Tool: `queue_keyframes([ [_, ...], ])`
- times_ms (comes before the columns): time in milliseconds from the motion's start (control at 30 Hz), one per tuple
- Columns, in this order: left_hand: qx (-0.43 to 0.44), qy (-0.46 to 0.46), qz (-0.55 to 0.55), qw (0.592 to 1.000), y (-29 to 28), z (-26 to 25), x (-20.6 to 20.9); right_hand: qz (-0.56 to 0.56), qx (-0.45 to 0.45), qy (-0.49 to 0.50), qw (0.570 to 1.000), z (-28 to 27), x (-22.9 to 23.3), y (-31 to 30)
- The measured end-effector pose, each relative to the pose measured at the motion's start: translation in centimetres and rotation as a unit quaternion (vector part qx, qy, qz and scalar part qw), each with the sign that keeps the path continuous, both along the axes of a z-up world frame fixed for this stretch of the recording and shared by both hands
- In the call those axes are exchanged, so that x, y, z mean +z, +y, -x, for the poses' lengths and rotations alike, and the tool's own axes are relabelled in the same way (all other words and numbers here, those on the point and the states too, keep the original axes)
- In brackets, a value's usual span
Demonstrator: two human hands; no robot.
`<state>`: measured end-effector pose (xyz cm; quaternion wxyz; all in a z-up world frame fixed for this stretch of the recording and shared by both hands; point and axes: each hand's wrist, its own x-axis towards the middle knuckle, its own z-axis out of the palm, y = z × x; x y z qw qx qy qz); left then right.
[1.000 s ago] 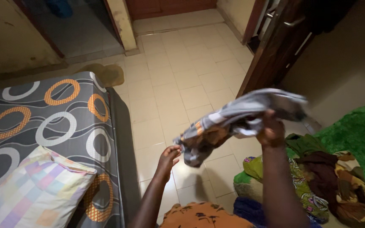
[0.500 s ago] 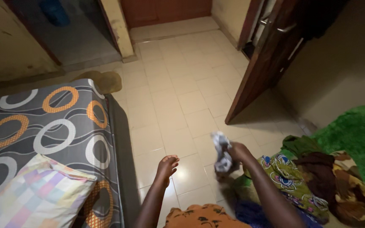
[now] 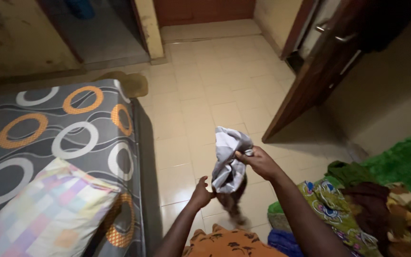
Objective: The person inserts a pillow into a patterned pillowcase on a bed, then smooths and adjusts the pillow. The person then picks up a folded cloth from a nearby chair and places it on the bed.
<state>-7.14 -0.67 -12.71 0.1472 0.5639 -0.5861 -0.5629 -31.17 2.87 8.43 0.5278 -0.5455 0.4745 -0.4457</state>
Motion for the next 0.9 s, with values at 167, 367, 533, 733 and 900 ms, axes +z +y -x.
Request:
queue_keyframes([
  [167, -0.097, -0.038, 0.253, 0.962, 1.3, -4.3, 1.3, 0.034, 0.004, -0.043, 0.998, -2.9, 4.5, 0.7],
  [367, -0.076, -0.200, 0.141, 0.966, 1.2, -10.9, -0.3, 0.227, -0.008, -0.052, 0.972, -4.8, 9.8, 0.5],
  [533, -0.004, -0.180, 0.055, 0.982, 1.9, -18.7, 1.2, 0.144, -0.121, -0.176, 0.966, -5.2, 9.8, -2.0],
  [733, 0.059, -0.171, 0.056, 0.982, 1.1, -26.6, -2.9, 0.175, -0.136, -0.284, 0.933, -5.5, 5.8, -6.9],
  [900, 0.076, -0.123, -0.039, 0.989, -0.9, -30.8, -1.5, 0.182, -0.167, -0.387, 0.888, -5.6, 4.5, -11.9],
])
